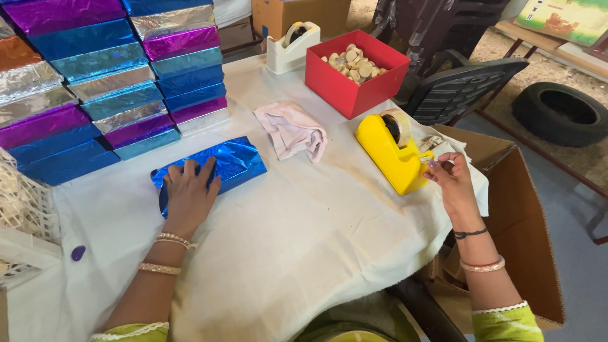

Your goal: The person wipes wooden objects with a cloth, then places them into a small box. They wrap the box in shiny blue foil, fold the edges, and secure the package with tape. The wrapped box is then placed on a stack of other wrapped boxes.

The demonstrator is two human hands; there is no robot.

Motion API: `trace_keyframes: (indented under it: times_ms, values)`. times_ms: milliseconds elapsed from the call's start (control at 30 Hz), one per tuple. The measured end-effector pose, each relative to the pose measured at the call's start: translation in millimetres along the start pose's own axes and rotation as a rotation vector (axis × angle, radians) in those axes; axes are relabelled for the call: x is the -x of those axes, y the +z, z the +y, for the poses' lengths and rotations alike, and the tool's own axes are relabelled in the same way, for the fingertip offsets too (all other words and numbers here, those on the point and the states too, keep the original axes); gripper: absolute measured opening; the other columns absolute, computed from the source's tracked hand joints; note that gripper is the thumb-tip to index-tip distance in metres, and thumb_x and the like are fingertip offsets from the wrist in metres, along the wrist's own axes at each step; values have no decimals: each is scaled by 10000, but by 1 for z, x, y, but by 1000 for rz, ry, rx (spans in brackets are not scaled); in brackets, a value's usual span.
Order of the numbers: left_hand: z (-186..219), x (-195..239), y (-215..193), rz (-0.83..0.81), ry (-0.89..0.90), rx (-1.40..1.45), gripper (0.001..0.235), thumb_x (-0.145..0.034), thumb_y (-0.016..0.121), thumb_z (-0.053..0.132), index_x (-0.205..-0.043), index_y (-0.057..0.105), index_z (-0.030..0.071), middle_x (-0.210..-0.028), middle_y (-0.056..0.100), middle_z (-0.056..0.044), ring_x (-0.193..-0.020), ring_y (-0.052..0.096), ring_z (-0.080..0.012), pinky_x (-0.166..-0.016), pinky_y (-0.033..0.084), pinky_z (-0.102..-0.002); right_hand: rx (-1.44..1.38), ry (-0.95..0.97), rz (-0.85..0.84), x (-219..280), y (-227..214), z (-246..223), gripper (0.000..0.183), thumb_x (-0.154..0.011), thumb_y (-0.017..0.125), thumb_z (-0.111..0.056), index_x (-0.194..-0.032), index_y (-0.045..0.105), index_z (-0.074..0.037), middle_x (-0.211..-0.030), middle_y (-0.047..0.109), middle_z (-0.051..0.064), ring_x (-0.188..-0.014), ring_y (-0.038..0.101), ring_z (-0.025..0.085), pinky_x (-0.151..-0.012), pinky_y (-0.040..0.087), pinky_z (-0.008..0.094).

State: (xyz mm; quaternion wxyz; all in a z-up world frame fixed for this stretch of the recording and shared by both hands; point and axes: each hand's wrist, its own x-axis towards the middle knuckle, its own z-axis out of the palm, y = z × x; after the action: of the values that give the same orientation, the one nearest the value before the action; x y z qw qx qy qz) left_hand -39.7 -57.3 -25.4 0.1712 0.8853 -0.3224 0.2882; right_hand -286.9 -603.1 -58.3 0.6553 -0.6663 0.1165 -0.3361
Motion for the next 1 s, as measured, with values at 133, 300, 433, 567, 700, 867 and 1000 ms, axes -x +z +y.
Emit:
trace_keyframes:
  times_ms: [133,300,433,567,700,867,1000]
  values:
    - [2,-2,-1,-10,-17,-1,471,-959,620,377,-1373,668,158,-1193,559,-127,-1035,465,-377,-896,378,-514,-101,-30,28,8,14,-7,222,-1025,621,-3,-1144,461,-102,-996,586,44,-891,638,135,-867,596,368]
    - [0,-1,2,10,-46,-37,467,-944,627,366,-1362,670,163,-1187,556,-132,-1046,468,-376,-900,379,-524,-221,-111,-31,10,13,9,281,-1053,615,38,-1201,444,-130,-1015,585,59,-911,641,166,-854,566,368]
    - [0,0,2,18,-48,-7,468,-933,632,358,-1355,666,157,-1152,551,-128,-1051,471,-372,-897,384,-524,-260,-176,29,19,26,11,310,-1069,607,76,-1203,425,-136,-1090,590,70,-941,641,171,-869,543,343]
    - [1,-2,1,6,-41,26,463,-928,634,360,-1341,664,152,-1145,555,-129,-1036,469,-379,-875,383,-525,-236,-256,74,30,33,15,308,-1084,602,88,-1166,394,-124,-1108,587,78,-939,631,166,-872,545,325]
    - [1,-2,2,8,-45,10,471,-914,640,368,-1333,660,153,-1140,556,-129,-1034,471,-373,-873,385,-523,6,-210,168,50,35,32,288,-1061,619,101,-1121,399,-74,-1031,518,55,-915,594,155,-844,523,306]
    - [1,-2,1,22,-41,34,480,-906,648,371,-1333,662,152,-1133,557,-131,-1022,472,-368,-870,384,-514,46,-331,-11,62,103,-20,258,-1051,590,73,-1194,434,-74,-1087,531,66,-947,609,153,-859,547,293]
    - [1,-3,0,16,-49,59,477,-912,645,365,-1336,660,146,-1138,555,-138,-1016,470,-366,-863,385,-503,79,-388,-402,24,188,-41,266,-994,568,82,-1190,445,-48,-1078,569,72,-980,616,160,-904,547,290]
